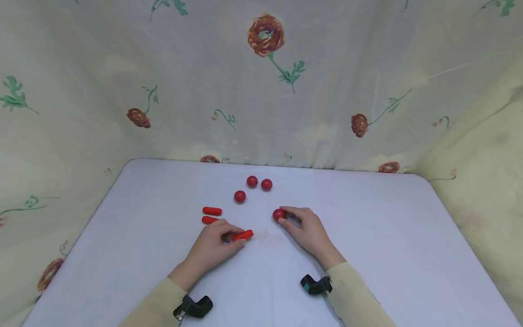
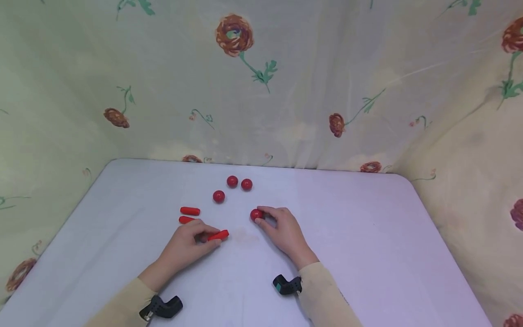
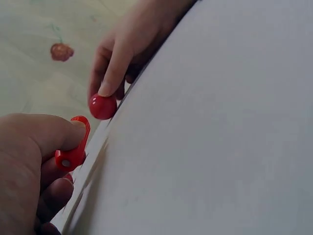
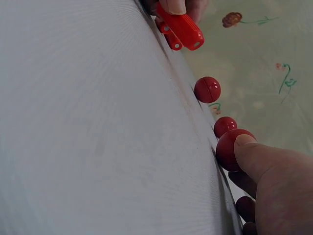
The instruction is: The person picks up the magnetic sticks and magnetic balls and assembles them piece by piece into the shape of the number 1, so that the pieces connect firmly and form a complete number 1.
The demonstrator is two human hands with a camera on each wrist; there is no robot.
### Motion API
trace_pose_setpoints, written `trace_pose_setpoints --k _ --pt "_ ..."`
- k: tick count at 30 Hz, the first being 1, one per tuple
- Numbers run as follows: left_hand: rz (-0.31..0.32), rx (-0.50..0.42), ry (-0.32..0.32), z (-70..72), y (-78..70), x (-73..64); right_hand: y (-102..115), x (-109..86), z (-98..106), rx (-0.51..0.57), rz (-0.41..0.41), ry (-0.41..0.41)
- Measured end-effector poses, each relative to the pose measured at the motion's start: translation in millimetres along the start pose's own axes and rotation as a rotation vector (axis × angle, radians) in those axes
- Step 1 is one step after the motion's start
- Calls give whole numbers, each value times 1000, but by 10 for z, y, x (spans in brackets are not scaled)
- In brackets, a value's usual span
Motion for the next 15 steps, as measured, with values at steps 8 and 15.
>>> trace_pose_setpoints --k 8,15 --pt "-15 40 -5 -93 -110 116 -6 -1 -21 -15 -6 8" --pt "-45 82 -10 -181 -195 238 11 18 -19 -21 40 4"
Point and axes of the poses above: each hand's wrist, its own x-axis towards the middle knuckle, its own z-axis out of the back of the hand, y = z × x, the point moved 6 cm from there along x, towards the middle knuckle, and after that the axes turned 14 degrees about y, right-handed, at the moved point
